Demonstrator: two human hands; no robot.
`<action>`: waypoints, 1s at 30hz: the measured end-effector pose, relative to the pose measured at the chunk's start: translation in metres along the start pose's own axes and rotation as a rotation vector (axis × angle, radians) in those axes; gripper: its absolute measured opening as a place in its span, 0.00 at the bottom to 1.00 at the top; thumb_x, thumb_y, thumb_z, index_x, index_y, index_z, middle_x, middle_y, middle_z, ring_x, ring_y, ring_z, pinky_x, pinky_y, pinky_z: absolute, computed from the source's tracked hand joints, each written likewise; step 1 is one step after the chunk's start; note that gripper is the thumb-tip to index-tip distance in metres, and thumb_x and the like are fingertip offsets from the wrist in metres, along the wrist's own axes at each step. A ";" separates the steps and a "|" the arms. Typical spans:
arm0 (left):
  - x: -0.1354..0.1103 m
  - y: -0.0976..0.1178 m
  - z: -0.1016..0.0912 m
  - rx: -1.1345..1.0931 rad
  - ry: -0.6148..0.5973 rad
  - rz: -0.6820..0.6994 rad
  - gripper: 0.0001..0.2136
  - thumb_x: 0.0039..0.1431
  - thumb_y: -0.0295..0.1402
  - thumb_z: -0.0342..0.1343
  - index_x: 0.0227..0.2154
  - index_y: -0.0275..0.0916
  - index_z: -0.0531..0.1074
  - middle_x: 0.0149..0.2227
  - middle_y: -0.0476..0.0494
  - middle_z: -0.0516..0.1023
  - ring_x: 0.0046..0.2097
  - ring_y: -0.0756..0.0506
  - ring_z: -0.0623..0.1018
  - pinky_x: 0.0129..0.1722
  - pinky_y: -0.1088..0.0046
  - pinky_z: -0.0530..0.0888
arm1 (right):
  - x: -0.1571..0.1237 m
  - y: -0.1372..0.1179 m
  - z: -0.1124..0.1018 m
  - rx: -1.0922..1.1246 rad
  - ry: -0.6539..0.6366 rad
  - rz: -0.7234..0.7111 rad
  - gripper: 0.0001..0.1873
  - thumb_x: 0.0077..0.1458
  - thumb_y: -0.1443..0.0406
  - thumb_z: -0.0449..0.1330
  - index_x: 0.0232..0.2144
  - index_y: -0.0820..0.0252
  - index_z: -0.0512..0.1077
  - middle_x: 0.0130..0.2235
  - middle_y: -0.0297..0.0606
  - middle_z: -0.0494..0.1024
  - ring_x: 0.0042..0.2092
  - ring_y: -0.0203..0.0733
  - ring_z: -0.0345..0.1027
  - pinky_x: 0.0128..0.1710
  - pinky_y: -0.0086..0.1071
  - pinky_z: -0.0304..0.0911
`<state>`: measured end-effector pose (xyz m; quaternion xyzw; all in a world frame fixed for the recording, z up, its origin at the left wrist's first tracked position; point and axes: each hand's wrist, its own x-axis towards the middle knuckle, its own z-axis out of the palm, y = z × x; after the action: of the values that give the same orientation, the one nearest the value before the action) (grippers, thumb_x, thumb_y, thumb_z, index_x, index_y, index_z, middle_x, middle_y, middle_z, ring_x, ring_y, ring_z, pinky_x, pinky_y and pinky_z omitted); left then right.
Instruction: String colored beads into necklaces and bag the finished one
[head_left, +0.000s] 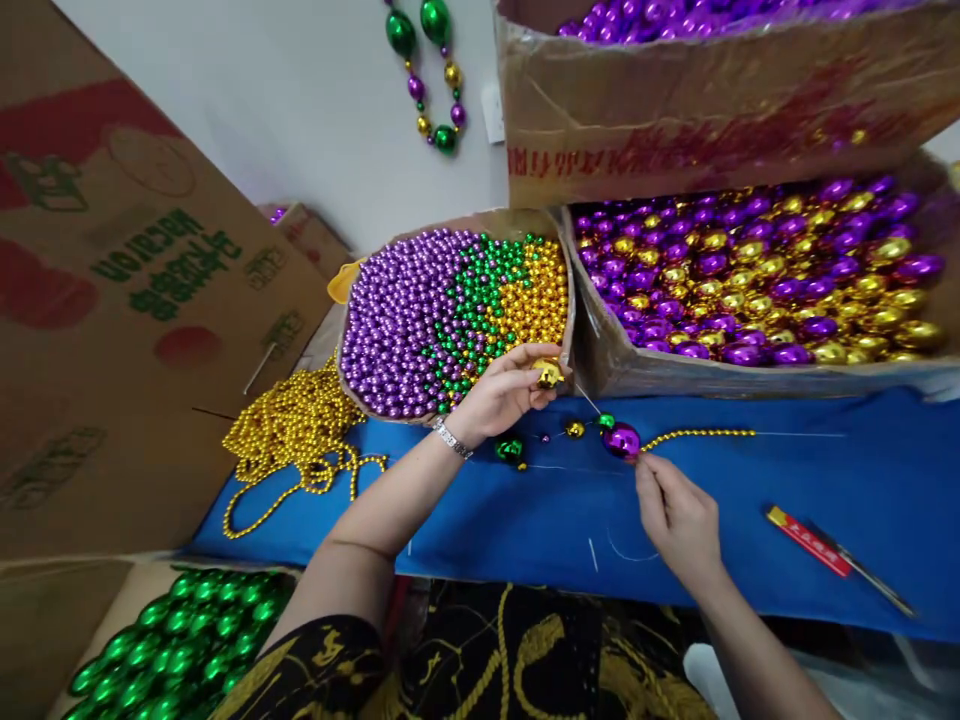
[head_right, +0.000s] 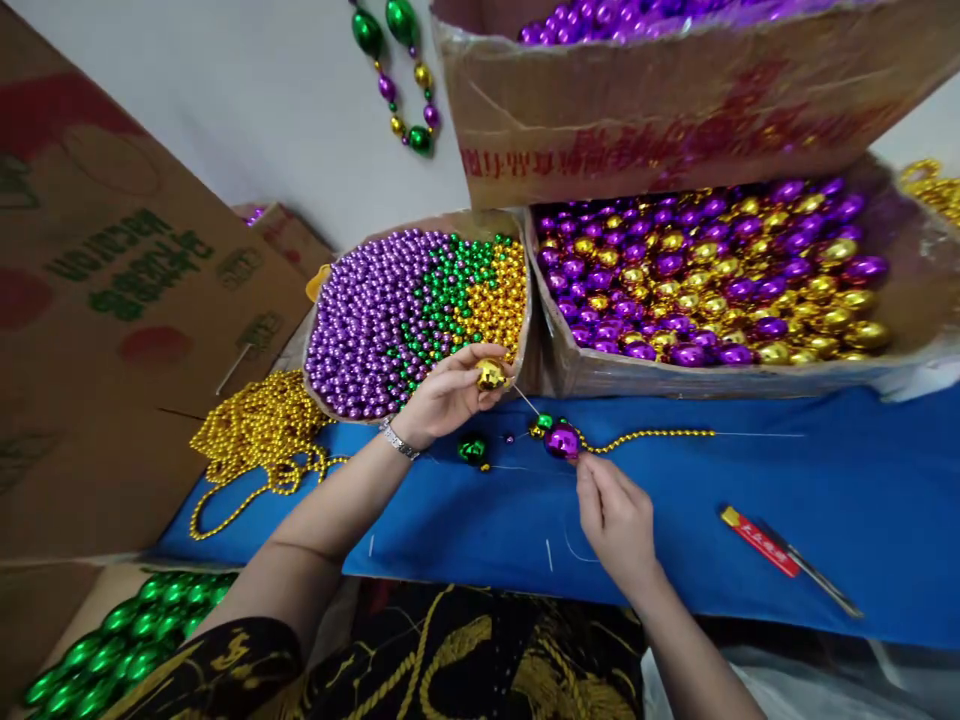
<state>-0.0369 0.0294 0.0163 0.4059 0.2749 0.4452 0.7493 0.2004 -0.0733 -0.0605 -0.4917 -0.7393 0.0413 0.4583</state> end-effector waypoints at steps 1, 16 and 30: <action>-0.004 -0.001 -0.004 -0.005 0.019 0.009 0.17 0.50 0.33 0.64 0.44 0.37 0.73 0.41 0.41 0.78 0.32 0.52 0.75 0.29 0.77 0.70 | 0.000 -0.001 0.002 -0.003 -0.008 -0.018 0.06 0.62 0.70 0.55 0.40 0.61 0.72 0.34 0.38 0.80 0.34 0.37 0.76 0.38 0.26 0.69; -0.031 -0.015 -0.006 0.304 -0.002 0.042 0.18 0.50 0.30 0.68 0.45 0.36 0.74 0.42 0.42 0.78 0.40 0.51 0.76 0.39 0.76 0.73 | -0.004 -0.010 0.016 -0.060 -0.110 -0.068 0.07 0.64 0.68 0.53 0.43 0.62 0.70 0.34 0.39 0.79 0.34 0.38 0.75 0.37 0.29 0.69; -0.044 -0.036 -0.007 0.009 0.182 -0.025 0.22 0.44 0.33 0.72 0.41 0.35 0.71 0.38 0.45 0.77 0.35 0.49 0.80 0.40 0.68 0.79 | -0.014 -0.007 0.018 0.118 -0.237 0.161 0.09 0.64 0.63 0.55 0.42 0.58 0.74 0.34 0.37 0.73 0.34 0.36 0.71 0.35 0.29 0.66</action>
<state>-0.0458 -0.0168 -0.0154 0.3638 0.3488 0.4698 0.7247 0.1837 -0.0809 -0.0765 -0.5133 -0.7427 0.1791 0.3910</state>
